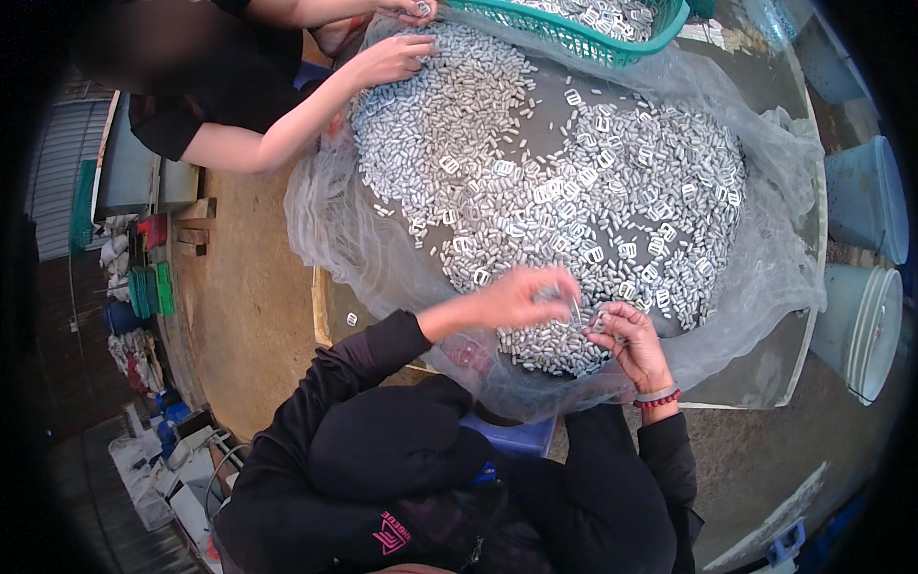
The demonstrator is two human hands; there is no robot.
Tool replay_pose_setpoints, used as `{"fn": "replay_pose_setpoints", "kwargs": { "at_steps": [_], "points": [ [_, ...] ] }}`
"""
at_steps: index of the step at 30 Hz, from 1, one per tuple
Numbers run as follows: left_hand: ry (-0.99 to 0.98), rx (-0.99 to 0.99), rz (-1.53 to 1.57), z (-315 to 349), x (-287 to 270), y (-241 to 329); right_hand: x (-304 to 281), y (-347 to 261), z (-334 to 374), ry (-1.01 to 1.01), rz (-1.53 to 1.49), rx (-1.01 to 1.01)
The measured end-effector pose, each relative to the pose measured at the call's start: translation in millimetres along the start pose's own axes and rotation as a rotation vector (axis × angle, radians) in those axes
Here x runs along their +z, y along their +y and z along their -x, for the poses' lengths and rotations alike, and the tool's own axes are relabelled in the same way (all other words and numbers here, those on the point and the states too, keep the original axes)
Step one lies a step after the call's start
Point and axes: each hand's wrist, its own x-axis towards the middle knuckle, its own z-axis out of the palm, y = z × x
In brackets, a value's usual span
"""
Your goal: The person sits cross-legged and uses both hands to pick up small white plastic parts from a large pile on a table, inspecting and separating them. A second person works alongside, also sorting the parts into a green basket.
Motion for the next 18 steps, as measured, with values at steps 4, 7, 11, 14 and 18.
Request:
{"fn": "replay_pose_setpoints", "kwargs": {
  "at_steps": [4,7,11,14,18],
  "points": [
    [0.217,-0.176,0.586,-15.3,-79.5,-12.7,-0.1,-8.9,6.9,-0.244,-0.095,-0.102],
    [0.331,-0.302,0.396,-40.1,-131.1,-35.2,-4.1,-13.4,11.5,-0.214,-0.097,-0.077],
    [0.365,-0.259,-0.721,-80.7,-164.0,-72.2,-13.6,-18.0,11.6,-0.166,0.039,-0.039],
    [0.381,-0.049,-1.174,-97.7,-163.0,-98.5,-18.3,-17.5,10.1,-0.095,0.026,-0.049],
    [0.414,-0.044,-1.119,-105.3,-161.1,-108.4,-23.5,-16.8,9.9,-0.076,-0.058,-0.087]
  ]
}}
